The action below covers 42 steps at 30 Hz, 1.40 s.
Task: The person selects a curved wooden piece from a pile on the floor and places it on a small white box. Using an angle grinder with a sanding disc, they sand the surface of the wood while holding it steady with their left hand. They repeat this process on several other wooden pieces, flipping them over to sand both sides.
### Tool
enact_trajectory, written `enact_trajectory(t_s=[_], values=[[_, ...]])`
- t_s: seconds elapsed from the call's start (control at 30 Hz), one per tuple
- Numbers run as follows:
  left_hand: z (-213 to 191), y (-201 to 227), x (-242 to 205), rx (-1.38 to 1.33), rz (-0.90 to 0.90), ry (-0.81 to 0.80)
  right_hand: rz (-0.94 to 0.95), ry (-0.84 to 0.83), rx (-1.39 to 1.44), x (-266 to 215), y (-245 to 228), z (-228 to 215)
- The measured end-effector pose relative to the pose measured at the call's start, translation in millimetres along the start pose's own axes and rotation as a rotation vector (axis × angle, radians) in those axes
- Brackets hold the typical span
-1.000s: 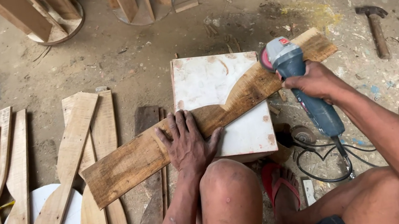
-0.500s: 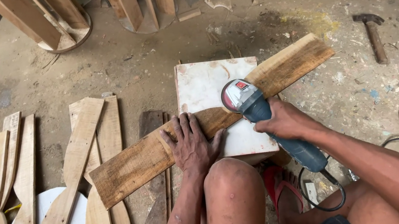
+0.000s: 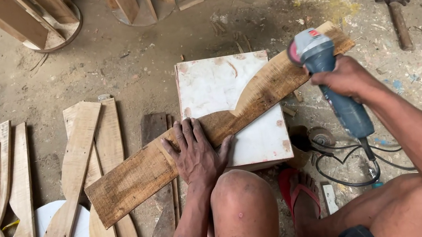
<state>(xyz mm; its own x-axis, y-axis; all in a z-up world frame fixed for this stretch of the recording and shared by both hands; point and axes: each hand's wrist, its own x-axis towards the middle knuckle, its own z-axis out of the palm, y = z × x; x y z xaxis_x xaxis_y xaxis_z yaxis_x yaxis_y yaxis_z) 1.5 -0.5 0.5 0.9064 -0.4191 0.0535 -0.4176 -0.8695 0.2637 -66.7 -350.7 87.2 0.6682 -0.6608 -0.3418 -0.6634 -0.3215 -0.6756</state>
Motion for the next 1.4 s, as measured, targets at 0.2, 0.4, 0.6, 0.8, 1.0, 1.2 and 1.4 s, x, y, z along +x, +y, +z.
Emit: enact_trajectory(t_s=[0.2, 0.4, 0.6, 0.8, 1.0, 1.2, 1.4], values=[[3.6, -1.3, 0.4, -0.004, 0.002, 0.006, 0.028, -0.022, 0.189, -3.1, -6.7, -8.8], [0.1, 0.4, -0.7, 0.002, -0.010, -0.014, 0.005, -0.182, 0.097, -38.4, -41.7, 21.8], [-2.1, -0.1, -2.3, -0.006, -0.015, -0.017, -0.002, -0.166, 0.032, -22.2, -12.0, 28.7], [-2.7, 0.8, -1.6, -0.002, -0.014, -0.013, -0.006, -0.007, 0.085, -26.6, -9.2, 14.0], [-6.1, 1.8, -2.3, 0.006, -0.033, -0.079, 0.006, -0.146, -0.019, -71.5, -41.3, 40.4], [-2.7, 0.5, -0.5, 0.029, -0.040, -0.079, -0.013, -0.293, -0.117, -104.7, -57.2, 62.6], [2.1, -1.2, -0.3, 0.015, -0.034, -0.067, -0.008, -0.379, -0.139, -117.0, -50.7, 64.8]])
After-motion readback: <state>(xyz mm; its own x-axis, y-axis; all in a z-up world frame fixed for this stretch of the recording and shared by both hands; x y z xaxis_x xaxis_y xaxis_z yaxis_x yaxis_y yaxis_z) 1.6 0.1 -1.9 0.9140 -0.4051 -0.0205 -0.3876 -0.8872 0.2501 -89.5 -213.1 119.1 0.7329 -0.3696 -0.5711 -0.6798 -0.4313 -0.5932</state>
